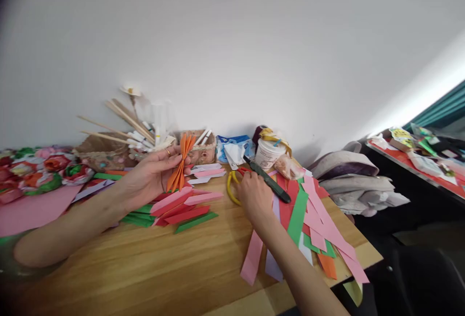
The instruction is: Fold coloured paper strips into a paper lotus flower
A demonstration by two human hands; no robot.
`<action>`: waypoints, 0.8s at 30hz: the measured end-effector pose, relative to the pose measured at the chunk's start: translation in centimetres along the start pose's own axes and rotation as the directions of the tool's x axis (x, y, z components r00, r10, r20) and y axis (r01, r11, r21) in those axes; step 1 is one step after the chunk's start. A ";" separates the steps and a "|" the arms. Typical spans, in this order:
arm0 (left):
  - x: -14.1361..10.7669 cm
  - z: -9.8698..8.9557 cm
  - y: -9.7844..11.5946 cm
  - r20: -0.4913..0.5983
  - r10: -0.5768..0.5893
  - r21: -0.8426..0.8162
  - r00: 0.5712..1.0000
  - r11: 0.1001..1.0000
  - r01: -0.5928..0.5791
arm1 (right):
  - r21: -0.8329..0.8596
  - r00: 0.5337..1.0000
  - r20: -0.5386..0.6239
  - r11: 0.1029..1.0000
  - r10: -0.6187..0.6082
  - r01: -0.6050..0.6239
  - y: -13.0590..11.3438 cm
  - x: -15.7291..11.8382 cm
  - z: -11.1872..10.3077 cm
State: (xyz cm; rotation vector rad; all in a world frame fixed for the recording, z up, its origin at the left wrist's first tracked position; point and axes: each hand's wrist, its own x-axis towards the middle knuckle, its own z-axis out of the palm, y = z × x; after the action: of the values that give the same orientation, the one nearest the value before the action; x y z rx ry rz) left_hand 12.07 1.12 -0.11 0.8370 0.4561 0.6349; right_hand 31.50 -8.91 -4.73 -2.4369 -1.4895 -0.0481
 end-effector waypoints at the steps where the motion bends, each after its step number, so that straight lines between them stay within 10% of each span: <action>1: -0.8 -0.7 0.3 -0.004 -0.007 -0.013 1.000 1.000 0.007 | -0.029 0.999 -0.033 0.999 -0.029 0.028 -1.0 -0.4 -0.5; 3: -2.2 -2.0 1.0 -0.033 -0.017 -0.033 0.999 0.999 0.016 | -0.039 0.985 -0.091 0.988 -0.149 0.146 -3.7 -1.2 -1.6; 8: -4.9 -5.2 2.2 -0.018 0.027 -0.116 0.999 0.993 -0.029 | 0.221 0.670 -0.482 0.662 -0.564 0.716 -12.0 -2.4 -2.3; 15: -7.2 -8.1 4.7 -0.114 0.097 -0.219 0.989 0.968 -0.120 | 0.305 0.579 -0.524 0.498 -0.624 0.812 -18.6 -1.5 -0.9; 24: -7.4 -9.5 5.6 -0.143 0.059 -0.283 0.988 0.954 -0.098 | 0.133 0.389 -0.527 0.379 -0.756 0.916 -19.6 -0.2 0.0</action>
State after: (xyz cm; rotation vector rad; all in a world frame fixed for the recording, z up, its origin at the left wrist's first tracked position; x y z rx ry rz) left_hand -0.89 4.01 -0.33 0.5375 0.4383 0.8137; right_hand 14.21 -0.73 -0.43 -0.9759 -2.1182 -0.3679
